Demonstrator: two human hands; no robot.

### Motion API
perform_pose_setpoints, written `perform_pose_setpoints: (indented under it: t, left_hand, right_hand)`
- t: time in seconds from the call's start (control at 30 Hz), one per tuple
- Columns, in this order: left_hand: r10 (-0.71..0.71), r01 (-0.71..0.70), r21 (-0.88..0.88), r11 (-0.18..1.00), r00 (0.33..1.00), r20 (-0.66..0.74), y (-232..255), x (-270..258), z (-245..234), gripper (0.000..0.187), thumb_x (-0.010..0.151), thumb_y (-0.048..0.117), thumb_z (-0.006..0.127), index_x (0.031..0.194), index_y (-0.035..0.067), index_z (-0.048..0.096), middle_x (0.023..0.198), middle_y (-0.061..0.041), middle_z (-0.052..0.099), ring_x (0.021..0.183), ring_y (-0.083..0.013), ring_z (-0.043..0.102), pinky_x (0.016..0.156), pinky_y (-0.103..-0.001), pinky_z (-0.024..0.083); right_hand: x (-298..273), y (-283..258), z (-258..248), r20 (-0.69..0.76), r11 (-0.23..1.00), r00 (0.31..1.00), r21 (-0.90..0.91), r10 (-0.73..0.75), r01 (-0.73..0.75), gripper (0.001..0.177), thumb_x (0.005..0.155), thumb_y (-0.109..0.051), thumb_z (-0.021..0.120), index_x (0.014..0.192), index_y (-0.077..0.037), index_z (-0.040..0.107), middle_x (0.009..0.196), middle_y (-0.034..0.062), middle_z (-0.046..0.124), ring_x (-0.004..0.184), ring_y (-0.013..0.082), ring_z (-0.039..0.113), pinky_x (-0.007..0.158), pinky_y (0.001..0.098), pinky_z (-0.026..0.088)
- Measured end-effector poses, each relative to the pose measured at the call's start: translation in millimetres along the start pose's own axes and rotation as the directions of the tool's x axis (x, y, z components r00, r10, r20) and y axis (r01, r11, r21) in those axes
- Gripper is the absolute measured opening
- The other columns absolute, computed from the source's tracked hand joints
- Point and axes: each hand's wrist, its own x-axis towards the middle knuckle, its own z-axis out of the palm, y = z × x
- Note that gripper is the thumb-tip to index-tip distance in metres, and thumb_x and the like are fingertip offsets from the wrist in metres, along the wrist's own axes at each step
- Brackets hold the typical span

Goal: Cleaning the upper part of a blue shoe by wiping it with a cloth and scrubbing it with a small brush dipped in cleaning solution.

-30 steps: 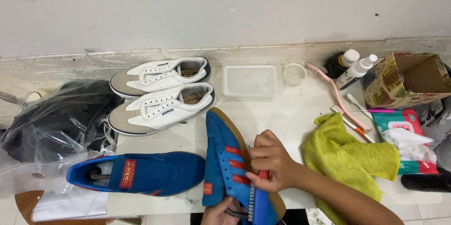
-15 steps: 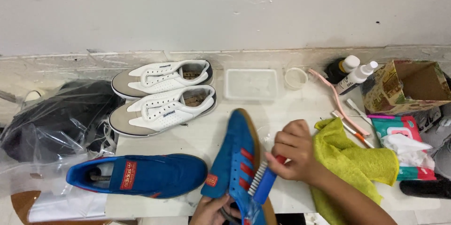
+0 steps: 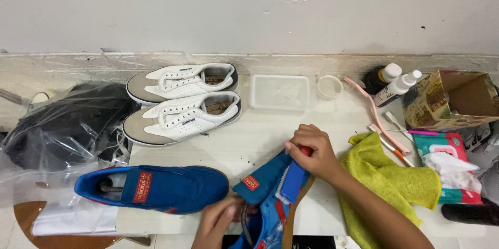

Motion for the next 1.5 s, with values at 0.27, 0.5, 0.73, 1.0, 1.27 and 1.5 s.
perform_pose_setpoints:
  t: [0.27, 0.5, 0.73, 1.0, 1.27, 1.5]
  left_hand:
    - [0.069, -0.05, 0.448, 0.893, 0.997, -0.026, -232, -28, -18, 0.071, 0.074, 0.035, 0.086, 0.122, 0.002, 0.047, 0.117, -0.017, 0.065, 0.111, -0.0286, 0.071, 0.1, -0.042, 0.054]
    - [-0.275, 0.001, -0.491, 0.871, 0.829, -0.486, -266, -2, -33, 0.039, 0.088, 0.005, 0.049, 0.125, -0.006, 0.05, 0.134, -0.025, 0.053, 0.12, -0.0422, 0.059, 0.104, -0.055, 0.048]
    - [0.498, -0.599, -0.08, 0.797, 0.727, -0.472, -77, 10, 40, 0.145, 0.042, 0.033, 0.099, 0.151, 0.005, 0.007, 0.153, -0.022, 0.022, 0.141, -0.0433, 0.032, 0.114, -0.058, 0.029]
    - [0.254, -0.369, -0.075, 0.927, 0.76, -0.598, -63, 11, 36, 0.12, 0.042, 0.023, 0.089, 0.139, 0.021, 0.018, 0.13, -0.017, 0.041, 0.11, -0.0415, 0.067, 0.087, -0.055, 0.067]
    - [0.467, -0.413, 0.22, 0.884, 0.757, -0.456, -81, -8, 47, 0.122, 0.055, 0.028, 0.091, 0.147, 0.02, 0.011, 0.146, -0.018, 0.032, 0.131, -0.043, 0.052, 0.104, -0.056, 0.053]
    - [0.536, -0.358, 0.411, 0.838, 0.678, -0.503, -99, 0, 56, 0.122, 0.062, 0.062, 0.081, 0.146, 0.01, 0.011, 0.144, -0.021, 0.037, 0.124, -0.0413, 0.059, 0.093, -0.051, 0.06]
  right_hand:
    - [-1, -10, 9, -0.125, 0.992, 0.989, -0.085, 0.084, -0.095, 0.027, 0.08, -0.01, 0.067, 0.056, -0.005, 0.056, 0.051, 0.0008, 0.05, 0.055, 0.0144, 0.042, 0.068, 0.0273, 0.04]
    - [-11, 0, 8, -0.233, 0.961, 0.933, 0.099, 0.276, -0.259, 0.033, 0.088, -0.011, 0.061, 0.056, -0.003, 0.059, 0.053, 0.0019, 0.052, 0.06, 0.0118, 0.044, 0.062, 0.0237, 0.041]
    - [-40, 12, 7, -0.272, 0.871, 0.836, 0.277, 0.477, -0.407, 0.04, 0.096, -0.016, 0.057, 0.06, -0.003, 0.05, 0.065, 0.002, 0.048, 0.058, 0.0098, 0.038, 0.056, 0.0226, 0.038]
    - [-33, -9, -16, -0.272, 0.951, 0.962, -0.301, -0.02, -0.065, 0.026, 0.082, -0.014, 0.064, 0.058, -0.01, 0.054, 0.059, -0.0012, 0.048, 0.069, 0.015, 0.039, 0.075, 0.0297, 0.034]
    - [-6, -31, -7, -0.172, 0.872, 0.956, -0.471, -0.237, 0.132, 0.023, 0.076, -0.015, 0.067, 0.055, -0.014, 0.057, 0.059, -0.0013, 0.054, 0.068, 0.0176, 0.044, 0.078, 0.0328, 0.035]
    - [-2, -49, -5, -0.098, 0.84, 0.944, -0.493, -0.314, 0.228, 0.024, 0.068, -0.008, 0.067, 0.053, -0.014, 0.05, 0.055, -0.0012, 0.045, 0.061, 0.0182, 0.041, 0.07, 0.0363, 0.035]
